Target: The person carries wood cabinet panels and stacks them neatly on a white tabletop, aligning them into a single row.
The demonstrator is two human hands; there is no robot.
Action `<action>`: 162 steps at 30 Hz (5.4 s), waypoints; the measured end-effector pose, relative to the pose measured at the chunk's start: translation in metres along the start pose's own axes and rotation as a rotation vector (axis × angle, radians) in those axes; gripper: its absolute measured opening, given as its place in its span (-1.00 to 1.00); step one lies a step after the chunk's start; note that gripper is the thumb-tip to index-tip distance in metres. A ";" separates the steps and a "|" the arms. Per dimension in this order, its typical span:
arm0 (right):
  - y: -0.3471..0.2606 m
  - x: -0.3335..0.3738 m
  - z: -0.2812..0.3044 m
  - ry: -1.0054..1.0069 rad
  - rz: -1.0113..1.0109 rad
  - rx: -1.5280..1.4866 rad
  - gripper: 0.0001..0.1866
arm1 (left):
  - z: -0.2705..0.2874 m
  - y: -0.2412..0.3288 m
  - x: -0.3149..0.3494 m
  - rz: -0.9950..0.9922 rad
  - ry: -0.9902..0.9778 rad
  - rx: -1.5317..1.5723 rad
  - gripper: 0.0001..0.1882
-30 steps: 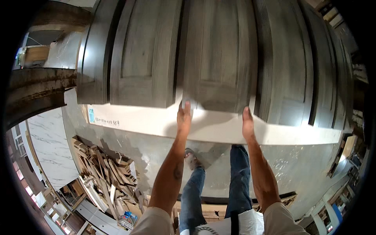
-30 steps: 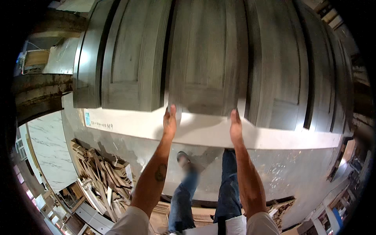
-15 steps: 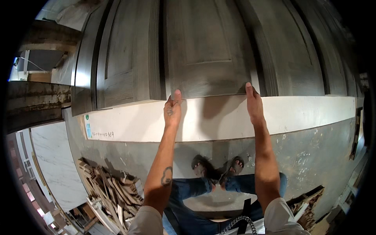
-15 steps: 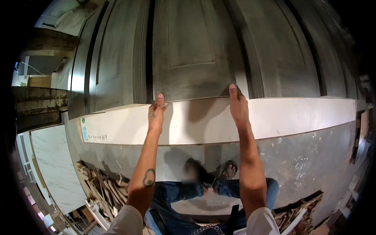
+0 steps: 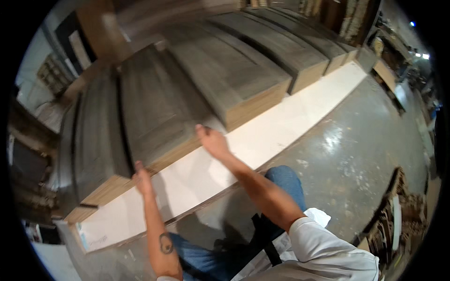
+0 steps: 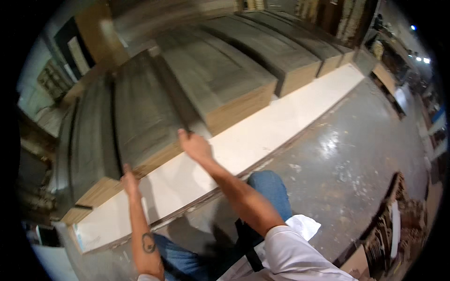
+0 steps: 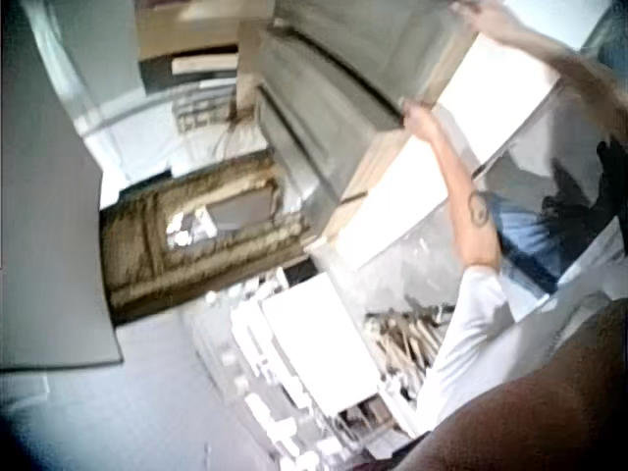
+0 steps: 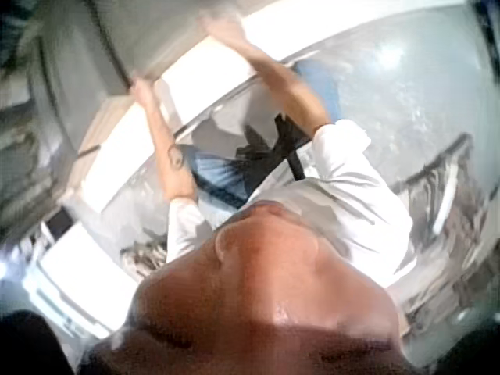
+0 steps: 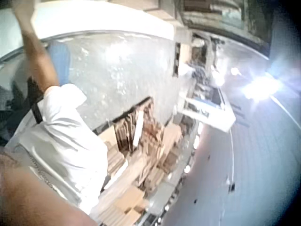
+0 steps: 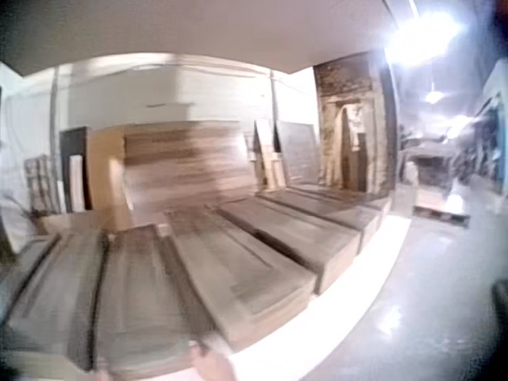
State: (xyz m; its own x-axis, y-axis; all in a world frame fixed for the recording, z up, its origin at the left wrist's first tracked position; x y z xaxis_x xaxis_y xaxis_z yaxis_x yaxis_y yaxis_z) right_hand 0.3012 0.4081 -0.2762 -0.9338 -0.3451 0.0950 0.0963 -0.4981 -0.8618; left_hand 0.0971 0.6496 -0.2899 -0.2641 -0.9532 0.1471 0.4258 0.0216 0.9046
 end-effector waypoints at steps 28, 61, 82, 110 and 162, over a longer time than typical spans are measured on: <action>0.012 0.017 0.014 -0.148 0.262 0.187 -0.33 | 0.012 -0.004 0.017 -0.021 0.054 0.061 -0.29; 0.008 0.024 -0.008 0.184 0.536 0.310 -0.77 | 0.014 -0.024 0.005 -0.561 -0.224 -0.318 -0.21; 0.019 0.005 -0.007 0.174 0.567 0.219 -0.63 | 0.002 -0.009 0.011 -0.411 -0.255 -0.014 -0.28; 0.007 0.001 -0.008 -0.049 0.418 -0.208 -0.40 | 0.011 0.020 0.025 -0.261 -0.324 0.316 -0.09; -0.005 0.007 0.004 0.016 0.392 -0.284 -0.65 | 0.013 0.008 0.021 -0.319 -0.248 0.182 -0.52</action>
State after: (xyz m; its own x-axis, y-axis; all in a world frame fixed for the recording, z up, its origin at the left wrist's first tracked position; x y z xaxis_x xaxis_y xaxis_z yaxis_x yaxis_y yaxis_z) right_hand 0.2953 0.4055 -0.2691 -0.8513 -0.4498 -0.2701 0.3462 -0.0948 -0.9333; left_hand 0.0833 0.6336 -0.2744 -0.5664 -0.8202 -0.0799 0.1354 -0.1882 0.9727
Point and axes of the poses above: each hand's wrist, its own x-axis away from the middle knuckle, its own z-axis out of the back of the hand, y = z × x, the point moved 4 cm from there along -x, towards the middle knuckle, and after that the axes turned 1 degree about y, right-handed, at the moved point
